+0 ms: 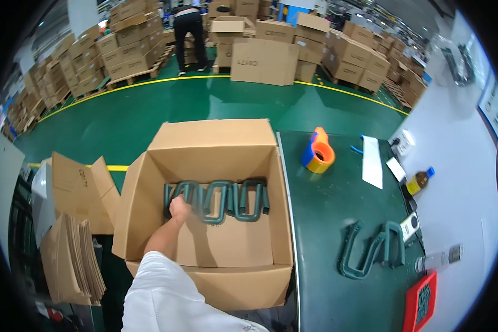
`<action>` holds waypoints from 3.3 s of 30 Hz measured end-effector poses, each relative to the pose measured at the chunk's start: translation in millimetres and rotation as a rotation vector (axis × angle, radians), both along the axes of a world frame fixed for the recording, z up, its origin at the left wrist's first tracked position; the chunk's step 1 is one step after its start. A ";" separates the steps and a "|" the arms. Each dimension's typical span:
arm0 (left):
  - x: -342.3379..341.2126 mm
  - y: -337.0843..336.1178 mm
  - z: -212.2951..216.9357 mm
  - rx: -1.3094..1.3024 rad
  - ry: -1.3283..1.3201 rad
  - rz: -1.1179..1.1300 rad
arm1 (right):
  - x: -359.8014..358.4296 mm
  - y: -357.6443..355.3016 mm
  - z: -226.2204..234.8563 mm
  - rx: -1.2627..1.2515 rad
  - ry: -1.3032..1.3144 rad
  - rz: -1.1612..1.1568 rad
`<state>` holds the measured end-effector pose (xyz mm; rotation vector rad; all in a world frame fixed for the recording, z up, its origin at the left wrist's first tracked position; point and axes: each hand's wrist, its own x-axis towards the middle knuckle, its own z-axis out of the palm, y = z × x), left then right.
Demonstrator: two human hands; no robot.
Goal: Deburring or cleaning the edges of green plastic u-shaped molded parts using a utility knife.
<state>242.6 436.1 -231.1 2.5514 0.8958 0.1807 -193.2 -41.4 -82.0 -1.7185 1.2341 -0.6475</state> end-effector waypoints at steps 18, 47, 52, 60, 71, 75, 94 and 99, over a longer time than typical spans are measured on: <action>-72.5 -243.1 168.0 -0.800 -0.630 -0.796 | -61.4 -114.1 57.6 -0.493 0.622 -0.274; -295.3 -491.1 193.1 -1.717 0.386 -0.645 | -11.0 -82.8 51.9 0.164 -0.035 0.255; -304.8 -497.9 193.8 -1.781 0.247 -0.692 | -4.5 -84.7 52.8 0.241 -0.064 0.190; -309.0 -499.4 206.1 -1.751 0.139 -0.802 | 6.7 -94.7 57.9 -0.214 0.037 0.301; -318.5 -505.9 194.6 -1.680 0.012 -0.925 | 28.1 -83.8 77.5 -0.264 0.081 0.167; -316.6 -501.1 206.6 -1.696 -0.049 -0.951 | 29.4 -78.4 72.3 -0.341 0.133 0.158; -337.3 -443.7 189.7 -1.041 -0.254 -1.298 | 13.9 -56.9 70.8 0.282 0.040 0.225; -340.1 -437.6 185.9 -1.012 -0.554 -1.475 | 9.7 -62.8 28.9 0.420 -0.289 0.325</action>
